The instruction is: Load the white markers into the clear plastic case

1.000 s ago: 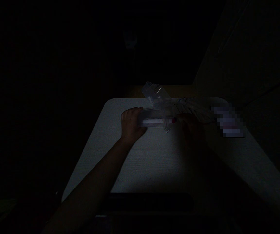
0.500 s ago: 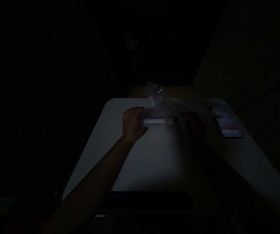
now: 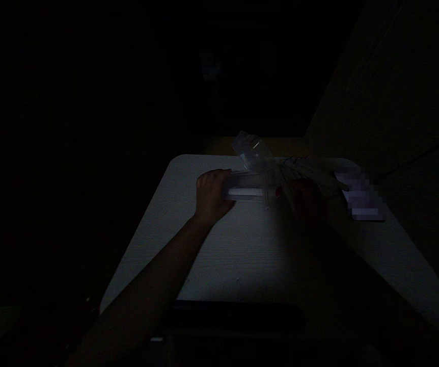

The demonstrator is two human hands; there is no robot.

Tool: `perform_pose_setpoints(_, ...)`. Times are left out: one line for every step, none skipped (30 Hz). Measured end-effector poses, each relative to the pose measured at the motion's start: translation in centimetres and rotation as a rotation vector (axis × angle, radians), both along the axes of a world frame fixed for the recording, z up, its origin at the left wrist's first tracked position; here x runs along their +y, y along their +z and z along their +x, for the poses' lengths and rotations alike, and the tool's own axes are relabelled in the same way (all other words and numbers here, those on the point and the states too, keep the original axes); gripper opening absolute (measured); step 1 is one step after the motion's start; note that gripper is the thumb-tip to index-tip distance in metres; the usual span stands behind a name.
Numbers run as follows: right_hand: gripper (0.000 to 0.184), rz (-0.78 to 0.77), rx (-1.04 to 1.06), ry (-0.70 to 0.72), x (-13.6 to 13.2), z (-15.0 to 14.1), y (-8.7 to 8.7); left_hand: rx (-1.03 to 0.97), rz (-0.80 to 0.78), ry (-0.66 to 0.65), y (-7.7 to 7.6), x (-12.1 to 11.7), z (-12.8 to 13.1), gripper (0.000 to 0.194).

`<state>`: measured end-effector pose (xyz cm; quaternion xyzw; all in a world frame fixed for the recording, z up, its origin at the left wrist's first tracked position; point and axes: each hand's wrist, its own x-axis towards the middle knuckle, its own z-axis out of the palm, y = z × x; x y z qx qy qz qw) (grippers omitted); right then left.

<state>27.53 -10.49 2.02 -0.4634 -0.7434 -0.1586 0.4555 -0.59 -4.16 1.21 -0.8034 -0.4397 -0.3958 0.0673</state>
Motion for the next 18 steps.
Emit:
perform_pose_setpoints(0.031,-0.001,0.000,-0.010,-0.02,0.03,-0.06,0.004,0.011,-0.001,-0.02,0.00,0.00,0.067)
perform_pose_setpoints(0.031,-0.009,-0.004,-0.019,-0.05,0.06,-0.09,0.005,0.024,-0.002,-0.04,0.00,0.01,0.067)
perform_pose_setpoints(0.031,-0.016,-0.008,-0.024,-0.09,0.06,-0.10,0.003,0.036,-0.002,-0.06,0.01,0.01,0.066)
perform_pose_setpoints(0.031,-0.022,-0.013,-0.025,-0.13,0.04,-0.07,0.001,0.044,-0.001,-0.08,0.03,0.02,0.066)
perform_pose_setpoints(0.032,-0.025,-0.020,-0.020,-0.17,0.01,-0.01,0.000,0.048,0.000,-0.10,0.04,0.02,0.066)
perform_pose_setpoints(0.032,-0.026,-0.025,-0.014,-0.21,-0.04,0.07,0.002,0.049,-0.001,-0.12,0.05,0.02,0.067)
perform_pose_setpoints(0.032,-0.026,-0.027,-0.006,-0.24,-0.11,0.17,0.004,0.047,-0.001,-0.13,0.06,0.02,0.067)
perform_pose_setpoints(0.032,-0.019,-0.026,0.005,-0.28,-0.18,0.27,0.006,0.043,-0.001,-0.12,0.05,0.01,0.067)
perform_pose_setpoints(0.031,-0.012,-0.022,0.014,-0.31,-0.25,0.36,0.008,0.041,0.000,-0.11,0.02,0.00,0.066)
perform_pose_setpoints(0.030,-0.009,-0.017,0.020,-0.35,-0.33,0.43,0.010,0.044,-0.001,-0.08,-0.01,-0.01,0.066)
perform_pose_setpoints(0.030,-0.013,-0.012,0.019,-0.39,-0.40,0.47,0.012,0.052,-0.002,-0.05,-0.06,-0.02,0.065)
perform_pose_setpoints(0.029,-0.014,-0.006,0.013,-0.44,-0.48,0.49,0.015,0.063,-0.006,-0.01,-0.11,-0.03,0.065)
perform_pose_setpoints(0.029,-0.017,-0.009,0.009,-0.49,-0.55,0.50,0.019,0.076,-0.012,0.02,-0.16,-0.04,0.065)
perform_pose_setpoints(0.029,-0.022,-0.011,0.006,-0.56,-0.62,0.49,0.023,0.090,-0.018,0.05,-0.21,-0.05,0.065)
perform_pose_setpoints(0.029,-0.025,-0.011,0.004,-0.63,-0.69,0.49,0.024,0.101,-0.020,0.07,-0.26,-0.06,0.064)
perform_pose_setpoints(0.029,-0.022,-0.011,0.007,-0.69,-0.75,0.49,0.023,0.107,-0.018,0.07,-0.29,-0.07,0.063)
perform_pose_setpoints(0.030,-0.019,-0.013,0.012,-0.75,-0.80,0.50,0.023,0.108,-0.013,0.06,-0.30,-0.08,0.063)
perform_pose_setpoints(0.030,-0.019,-0.013,0.016,-0.79,-0.84,0.52,0.021,0.103,-0.007,0.04,-0.30,-0.09,0.062)
